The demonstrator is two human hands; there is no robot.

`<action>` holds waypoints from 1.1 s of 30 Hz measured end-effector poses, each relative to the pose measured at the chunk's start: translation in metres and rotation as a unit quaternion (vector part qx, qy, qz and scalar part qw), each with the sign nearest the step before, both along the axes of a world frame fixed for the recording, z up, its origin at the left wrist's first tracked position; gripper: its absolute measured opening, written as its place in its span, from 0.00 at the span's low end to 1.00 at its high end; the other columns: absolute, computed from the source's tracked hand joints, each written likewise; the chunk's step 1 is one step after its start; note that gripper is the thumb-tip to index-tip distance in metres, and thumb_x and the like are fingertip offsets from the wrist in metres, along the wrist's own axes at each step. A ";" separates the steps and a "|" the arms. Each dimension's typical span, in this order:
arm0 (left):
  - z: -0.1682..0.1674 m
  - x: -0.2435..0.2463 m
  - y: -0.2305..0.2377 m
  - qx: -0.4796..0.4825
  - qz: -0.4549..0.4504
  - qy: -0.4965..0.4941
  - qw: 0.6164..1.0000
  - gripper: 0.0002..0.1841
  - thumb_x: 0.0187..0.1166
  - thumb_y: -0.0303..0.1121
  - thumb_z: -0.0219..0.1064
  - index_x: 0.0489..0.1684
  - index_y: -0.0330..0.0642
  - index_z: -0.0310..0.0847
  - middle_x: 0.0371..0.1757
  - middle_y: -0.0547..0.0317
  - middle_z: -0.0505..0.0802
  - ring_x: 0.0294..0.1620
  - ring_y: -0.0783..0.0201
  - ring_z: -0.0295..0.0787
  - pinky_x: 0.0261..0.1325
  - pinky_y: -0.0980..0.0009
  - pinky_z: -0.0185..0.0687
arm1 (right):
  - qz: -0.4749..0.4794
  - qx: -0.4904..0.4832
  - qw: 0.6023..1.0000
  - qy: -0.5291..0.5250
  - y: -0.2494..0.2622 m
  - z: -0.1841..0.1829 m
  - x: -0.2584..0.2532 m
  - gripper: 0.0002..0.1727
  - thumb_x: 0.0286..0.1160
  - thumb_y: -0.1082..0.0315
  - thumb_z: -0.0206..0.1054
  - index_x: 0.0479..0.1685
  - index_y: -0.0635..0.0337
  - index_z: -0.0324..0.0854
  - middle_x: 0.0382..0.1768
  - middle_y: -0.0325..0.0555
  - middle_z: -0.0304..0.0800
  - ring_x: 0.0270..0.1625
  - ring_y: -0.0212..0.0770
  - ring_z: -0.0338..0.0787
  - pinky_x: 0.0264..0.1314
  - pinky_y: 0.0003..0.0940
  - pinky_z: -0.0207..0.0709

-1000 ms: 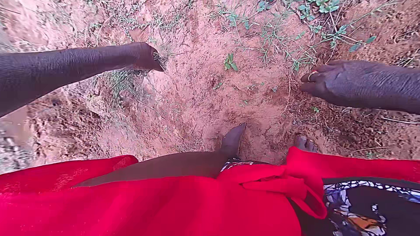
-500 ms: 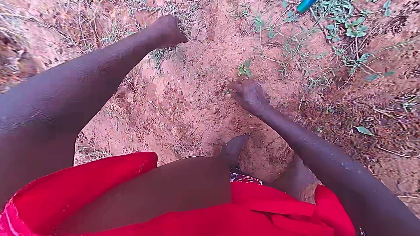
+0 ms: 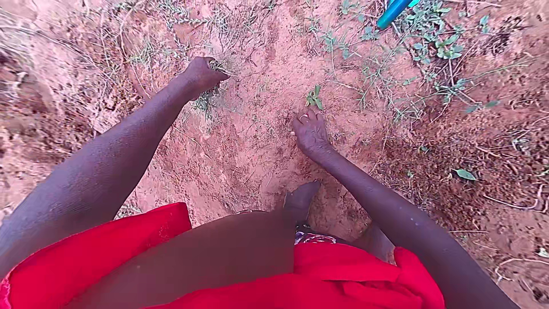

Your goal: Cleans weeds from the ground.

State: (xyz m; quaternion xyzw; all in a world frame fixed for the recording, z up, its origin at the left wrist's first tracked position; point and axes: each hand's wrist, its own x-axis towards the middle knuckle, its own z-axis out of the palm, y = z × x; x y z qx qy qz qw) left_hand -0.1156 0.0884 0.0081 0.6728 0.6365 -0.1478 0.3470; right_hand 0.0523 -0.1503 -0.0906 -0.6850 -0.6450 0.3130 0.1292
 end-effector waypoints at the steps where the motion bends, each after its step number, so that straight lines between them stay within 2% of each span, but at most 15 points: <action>1: 0.000 0.001 -0.003 -0.002 0.004 -0.004 1.000 0.18 0.84 0.30 0.67 0.66 0.29 0.77 0.52 0.39 0.86 0.45 0.54 0.82 0.56 0.52 0.77 | 0.003 -0.025 0.999 0.027 -0.003 0.005 0.002 0.09 0.75 0.74 0.69 0.48 0.70 0.89 0.56 0.65 0.90 0.67 0.68 0.83 0.66 0.62 0.71; 4: -0.002 0.004 -0.010 -0.024 0.028 -0.037 0.999 0.14 0.84 0.30 0.66 0.61 0.33 0.79 0.41 0.51 0.83 0.33 0.65 0.77 0.44 0.64 0.79 | -0.006 0.009 0.996 0.091 -0.017 0.012 0.016 0.08 0.77 0.72 0.70 0.46 0.71 0.87 0.53 0.66 0.88 0.64 0.68 0.85 0.67 0.60 0.77; 6: -0.001 0.006 -0.015 -0.050 0.051 -0.063 0.995 0.11 0.84 0.30 0.66 0.58 0.36 0.79 0.33 0.58 0.82 0.27 0.69 0.77 0.36 0.70 0.79 | -0.015 0.127 0.990 0.058 -0.017 0.010 0.026 0.07 0.78 0.76 0.67 0.45 0.72 0.87 0.53 0.68 0.89 0.59 0.70 0.88 0.60 0.60 0.82; 8: 0.000 0.013 -0.025 -0.090 0.085 -0.091 0.988 0.13 0.83 0.28 0.65 0.62 0.37 0.78 0.33 0.60 0.83 0.26 0.71 0.79 0.32 0.74 0.79 | -0.008 0.216 0.976 0.004 -0.003 0.007 0.033 0.06 0.76 0.78 0.65 0.42 0.71 0.87 0.56 0.66 0.91 0.59 0.69 0.89 0.56 0.59 0.82; 10: -0.001 0.021 -0.036 -0.139 0.118 -0.113 0.977 0.13 0.82 0.24 0.64 0.63 0.39 0.76 0.37 0.59 0.85 0.28 0.72 0.81 0.33 0.77 0.81 | 0.003 0.186 0.982 -0.044 0.013 0.008 0.036 0.08 0.75 0.81 0.63 0.46 0.71 0.86 0.66 0.68 0.87 0.68 0.71 0.86 0.64 0.63 0.78; 12: -0.002 0.028 -0.049 -0.177 0.153 -0.136 0.963 0.13 0.80 0.24 0.64 0.60 0.39 0.77 0.38 0.59 0.87 0.29 0.72 0.84 0.34 0.77 0.82 | 0.001 0.084 0.994 -0.073 0.028 0.008 0.037 0.14 0.77 0.83 0.60 0.57 0.72 0.85 0.75 0.71 0.79 0.78 0.73 0.78 0.73 0.68 0.69; 13: -0.002 0.031 -0.056 -0.194 0.163 -0.144 0.957 0.12 0.81 0.25 0.65 0.60 0.39 0.77 0.38 0.59 0.87 0.30 0.72 0.84 0.35 0.77 0.83 | -0.005 0.061 0.994 -0.087 0.033 0.007 0.038 0.15 0.77 0.84 0.59 0.59 0.72 0.84 0.75 0.71 0.79 0.77 0.72 0.78 0.71 0.68 0.70; 16: 0.000 0.036 -0.069 -0.227 0.178 -0.170 0.942 0.08 0.82 0.29 0.67 0.53 0.40 0.78 0.33 0.62 0.86 0.28 0.72 0.84 0.34 0.77 0.83 | -0.039 0.058 0.993 -0.100 0.037 0.007 0.040 0.16 0.79 0.83 0.58 0.62 0.69 0.83 0.58 0.70 0.88 0.68 0.72 0.84 0.64 0.65 0.73; 19: 0.008 0.040 -0.074 -0.253 0.180 -0.180 0.933 0.08 0.84 0.30 0.65 0.54 0.41 0.79 0.33 0.62 0.86 0.28 0.72 0.84 0.34 0.78 0.83 | -0.063 0.059 0.992 -0.090 0.028 0.020 0.033 0.18 0.78 0.81 0.60 0.64 0.64 0.85 0.55 0.67 0.91 0.64 0.70 0.87 0.62 0.64 0.74; 23: 0.008 0.045 -0.088 -0.308 0.224 -0.186 0.905 0.11 0.89 0.36 0.56 0.57 0.42 0.81 0.30 0.63 0.85 0.27 0.72 0.85 0.32 0.78 0.83 | -0.143 0.154 0.977 0.041 0.008 0.041 -0.003 0.14 0.76 0.81 0.63 0.57 0.67 0.88 0.41 0.63 0.94 0.49 0.65 0.94 0.51 0.55 0.86; 25: 0.011 0.046 -0.101 -0.339 0.256 -0.211 0.880 0.14 0.91 0.42 0.54 0.49 0.46 0.83 0.33 0.61 0.90 0.32 0.70 0.90 0.36 0.75 0.87 | -0.185 0.057 0.963 0.186 0.006 0.062 -0.018 0.16 0.81 0.77 0.63 0.65 0.68 0.81 0.45 0.66 0.92 0.50 0.65 0.93 0.52 0.59 0.86; 27: 0.013 0.044 -0.113 -0.369 0.269 -0.243 0.856 0.18 0.91 0.49 0.52 0.47 0.48 0.84 0.36 0.60 0.93 0.36 0.68 0.94 0.39 0.71 0.91 | -0.231 0.037 0.932 0.275 0.005 0.066 -0.032 0.13 0.78 0.78 0.66 0.59 0.70 0.81 0.52 0.68 0.89 0.51 0.63 0.92 0.52 0.57 0.86; 29: 0.010 0.044 -0.123 -0.376 0.281 -0.253 0.846 0.20 0.91 0.50 0.51 0.45 0.46 0.85 0.36 0.59 0.94 0.36 0.68 0.94 0.39 0.71 0.91 | -0.248 0.045 0.918 0.306 0.003 0.062 -0.041 0.09 0.74 0.81 0.67 0.51 0.72 0.83 0.64 0.67 0.80 0.56 0.59 0.90 0.56 0.50 0.87; 30: 0.008 0.045 -0.127 -0.364 0.288 -0.247 0.851 0.19 0.91 0.48 0.52 0.45 0.45 0.85 0.35 0.59 0.93 0.35 0.68 0.93 0.39 0.72 0.90 | -0.247 0.049 0.916 0.313 0.001 0.059 -0.042 0.09 0.72 0.81 0.68 0.50 0.73 0.84 0.64 0.67 0.80 0.59 0.59 0.88 0.59 0.49 0.85; 33: 0.004 0.047 -0.131 -0.313 0.314 -0.229 0.867 0.14 0.89 0.42 0.57 0.53 0.43 0.83 0.38 0.58 0.93 0.36 0.68 0.92 0.40 0.71 0.90 | -0.190 0.029 0.933 0.304 -0.007 0.057 -0.030 0.17 0.78 0.72 0.68 0.63 0.69 0.87 0.65 0.63 0.87 0.73 0.63 0.80 0.78 0.55 0.70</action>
